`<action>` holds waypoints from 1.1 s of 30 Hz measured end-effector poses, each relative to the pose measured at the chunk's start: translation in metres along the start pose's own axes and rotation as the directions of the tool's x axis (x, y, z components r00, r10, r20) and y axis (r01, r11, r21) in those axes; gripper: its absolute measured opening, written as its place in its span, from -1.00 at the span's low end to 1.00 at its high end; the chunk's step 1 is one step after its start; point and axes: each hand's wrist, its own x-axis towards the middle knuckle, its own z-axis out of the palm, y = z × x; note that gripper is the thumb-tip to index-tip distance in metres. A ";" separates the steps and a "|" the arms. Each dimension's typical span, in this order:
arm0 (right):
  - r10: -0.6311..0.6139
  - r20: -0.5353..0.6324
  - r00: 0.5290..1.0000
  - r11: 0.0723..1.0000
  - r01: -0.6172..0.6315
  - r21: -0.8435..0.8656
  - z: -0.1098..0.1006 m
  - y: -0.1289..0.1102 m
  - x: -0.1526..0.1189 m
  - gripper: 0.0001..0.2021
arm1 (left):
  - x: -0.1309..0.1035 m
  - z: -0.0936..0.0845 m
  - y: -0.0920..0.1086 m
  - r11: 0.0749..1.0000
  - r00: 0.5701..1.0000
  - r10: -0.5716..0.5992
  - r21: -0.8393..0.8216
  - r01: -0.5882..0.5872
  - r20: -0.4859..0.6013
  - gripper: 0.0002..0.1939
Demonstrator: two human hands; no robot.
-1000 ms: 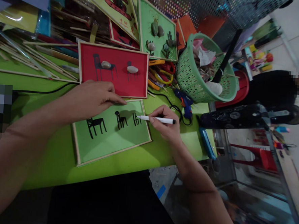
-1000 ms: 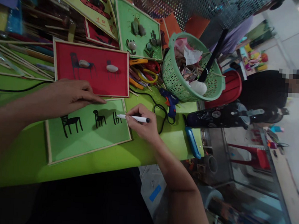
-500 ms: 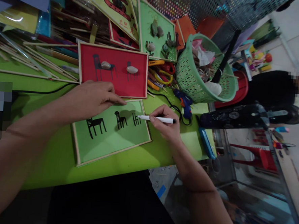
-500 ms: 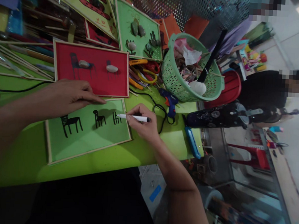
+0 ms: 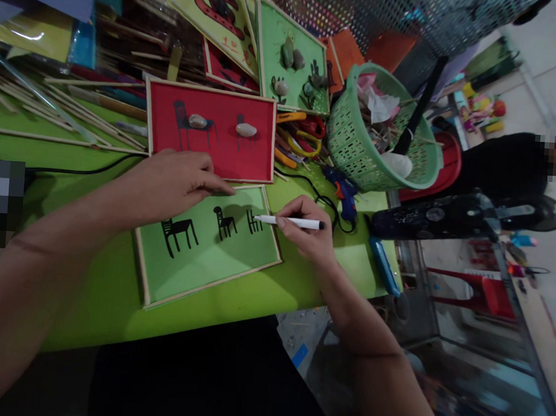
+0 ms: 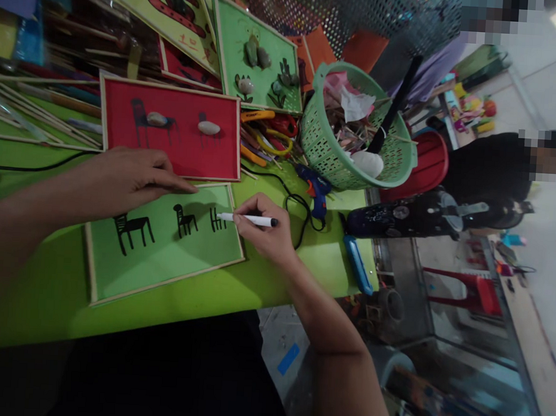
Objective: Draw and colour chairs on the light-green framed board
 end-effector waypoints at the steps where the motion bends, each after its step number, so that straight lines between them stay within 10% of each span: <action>1: 0.000 0.000 1.000 1.000 0.000 0.000 0.000 0.000 0.000 -0.86 | 0.001 0.001 -0.001 1.000 1.000 -0.008 0.006 0.008 0.010 -0.48; 33: 0.030 -0.022 0.999 0.998 -0.031 -0.049 0.000 0.000 0.001 -0.85 | 0.004 0.005 -0.006 0.999 1.000 0.010 0.040 -0.010 0.003 -0.45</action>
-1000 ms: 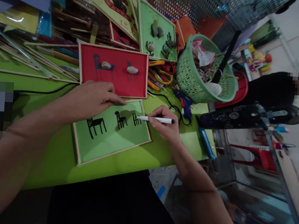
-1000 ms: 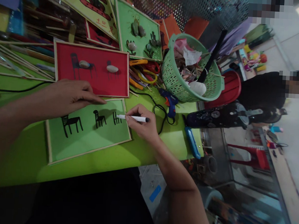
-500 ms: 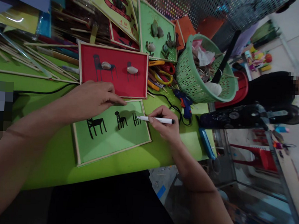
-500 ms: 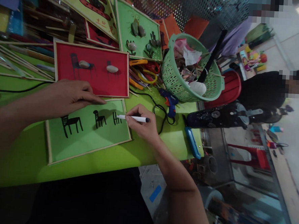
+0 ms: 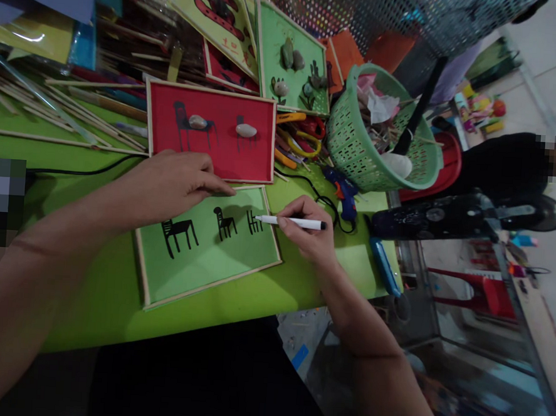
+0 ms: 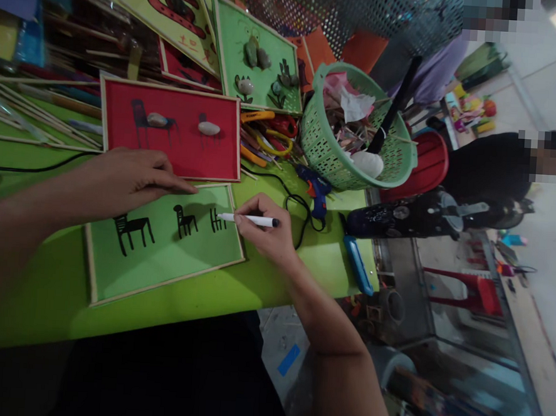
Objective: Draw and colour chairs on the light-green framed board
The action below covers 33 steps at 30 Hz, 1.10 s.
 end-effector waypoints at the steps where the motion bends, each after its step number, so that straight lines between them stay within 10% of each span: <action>1: -0.002 0.000 1.000 1.000 0.002 0.004 0.000 0.000 0.000 -0.85 | 0.000 0.000 0.000 1.000 1.000 -0.003 0.001 0.003 0.004 -0.45; 33: 0.007 0.045 0.999 1.000 -0.007 0.003 0.001 0.002 0.000 -0.85 | 0.000 -0.001 0.001 1.000 1.000 0.004 -0.020 -0.004 -0.009 -0.47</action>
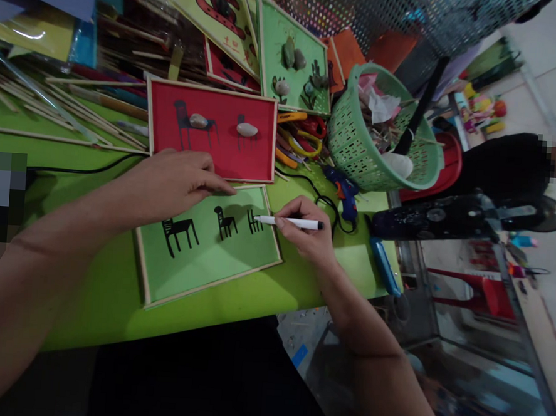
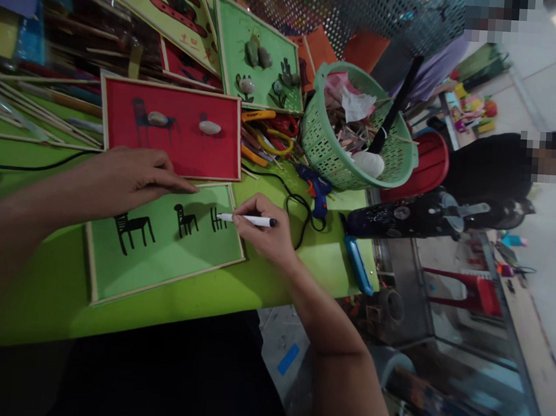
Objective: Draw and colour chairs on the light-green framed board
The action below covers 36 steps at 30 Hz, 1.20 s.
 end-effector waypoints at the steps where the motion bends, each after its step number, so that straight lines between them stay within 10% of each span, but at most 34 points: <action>1: 0.007 0.001 1.000 1.000 -0.007 -0.003 0.000 0.000 0.000 -0.85 | -0.001 -0.001 0.001 1.000 1.000 0.005 0.002 -0.005 0.000 -0.47; 36: -0.007 0.091 0.996 1.000 0.008 -0.015 -0.004 0.000 -0.004 -0.85 | -0.008 -0.002 0.002 0.998 0.998 0.042 -0.034 -0.044 -0.051 -0.48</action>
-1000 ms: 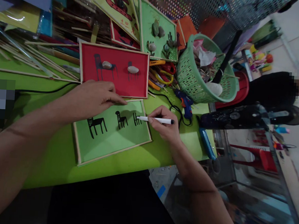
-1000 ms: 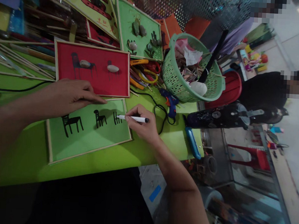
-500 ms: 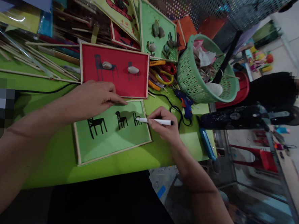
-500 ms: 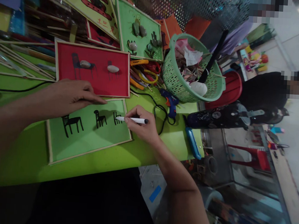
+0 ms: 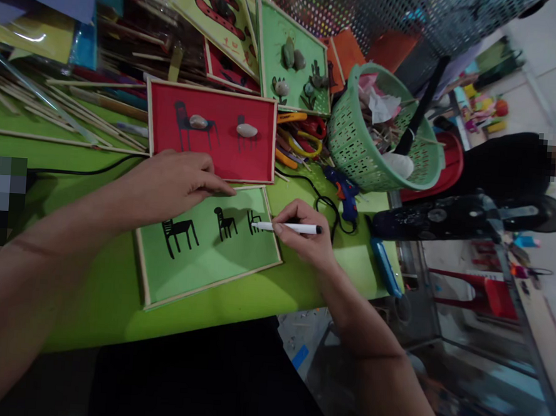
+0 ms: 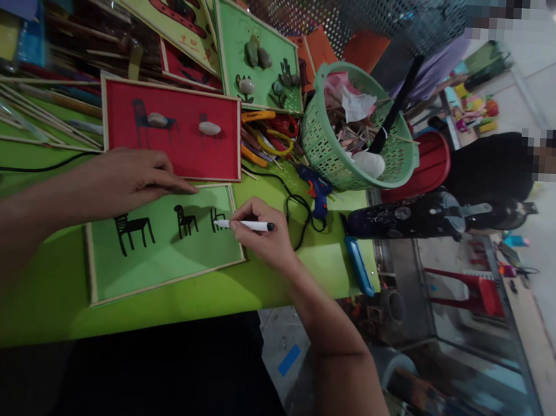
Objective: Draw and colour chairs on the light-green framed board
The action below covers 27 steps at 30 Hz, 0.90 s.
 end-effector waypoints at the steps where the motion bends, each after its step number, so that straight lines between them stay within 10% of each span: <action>1: -0.003 0.001 1.000 1.000 0.003 0.005 0.000 0.000 0.000 -0.86 | 0.000 0.001 -0.001 1.000 1.000 0.002 -0.001 -0.002 -0.001 -0.48; 27: 0.007 -0.193 0.981 1.000 -0.010 -0.016 0.000 -0.008 0.006 -0.89 | 0.007 0.009 -0.012 0.999 1.000 -0.029 -0.037 0.030 0.010 -0.51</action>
